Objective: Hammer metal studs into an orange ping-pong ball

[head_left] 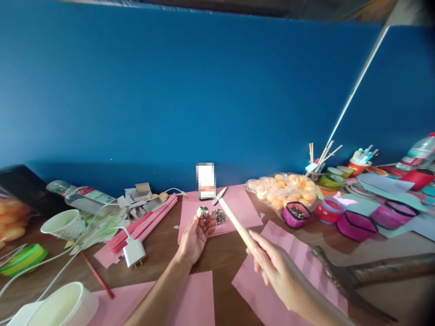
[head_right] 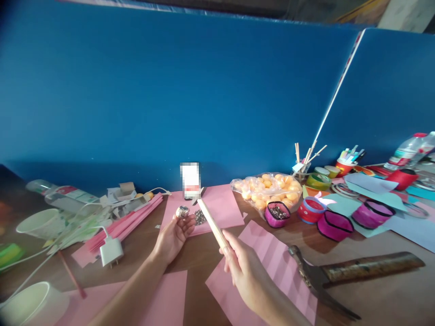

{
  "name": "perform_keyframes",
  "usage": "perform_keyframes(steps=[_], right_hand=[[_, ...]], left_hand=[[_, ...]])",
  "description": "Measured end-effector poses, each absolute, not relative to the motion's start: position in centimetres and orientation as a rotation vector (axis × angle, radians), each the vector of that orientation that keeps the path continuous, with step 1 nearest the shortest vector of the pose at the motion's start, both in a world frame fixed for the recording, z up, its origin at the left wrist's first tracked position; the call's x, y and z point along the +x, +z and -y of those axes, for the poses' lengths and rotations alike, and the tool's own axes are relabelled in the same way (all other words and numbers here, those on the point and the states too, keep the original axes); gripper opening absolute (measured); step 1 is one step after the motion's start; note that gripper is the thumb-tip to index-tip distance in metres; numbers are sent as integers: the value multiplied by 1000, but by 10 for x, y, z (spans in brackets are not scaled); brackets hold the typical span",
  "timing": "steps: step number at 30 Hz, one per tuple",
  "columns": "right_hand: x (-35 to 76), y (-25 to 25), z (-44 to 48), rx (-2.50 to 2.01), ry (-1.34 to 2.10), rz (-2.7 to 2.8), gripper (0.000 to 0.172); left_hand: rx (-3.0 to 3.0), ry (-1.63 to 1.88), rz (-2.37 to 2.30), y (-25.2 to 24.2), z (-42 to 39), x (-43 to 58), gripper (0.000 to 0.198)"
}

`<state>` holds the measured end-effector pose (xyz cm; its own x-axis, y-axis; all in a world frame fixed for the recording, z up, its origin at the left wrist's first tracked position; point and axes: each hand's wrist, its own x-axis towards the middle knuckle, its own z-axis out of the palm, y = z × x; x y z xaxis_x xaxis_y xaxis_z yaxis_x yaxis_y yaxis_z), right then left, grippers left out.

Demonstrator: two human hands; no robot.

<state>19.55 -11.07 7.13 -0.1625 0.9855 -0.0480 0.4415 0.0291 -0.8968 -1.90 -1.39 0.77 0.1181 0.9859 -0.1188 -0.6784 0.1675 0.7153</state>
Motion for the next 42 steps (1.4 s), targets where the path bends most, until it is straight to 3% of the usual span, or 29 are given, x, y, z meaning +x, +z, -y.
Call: perform_keyframes(steps=[10,28,32,35,42], right_hand=[[225,40,70,-1761,230,2066,44],[231,25,56,-1976,-211,2303,44],[220,46,48,-1871,-201,2323,27],[198,61,35,-1638,-106,2316,35],[139,52,-14,-1253,261,2114,28]], left_hand=[[443,1296,-569,13,15,-22,26],[451,1301,-602,12,13,-22,26],[467,1310,-627,11,12,-21,24],[481,1307,-626,9,12,-20,23],[481,1303,-659,9,13,-21,23]])
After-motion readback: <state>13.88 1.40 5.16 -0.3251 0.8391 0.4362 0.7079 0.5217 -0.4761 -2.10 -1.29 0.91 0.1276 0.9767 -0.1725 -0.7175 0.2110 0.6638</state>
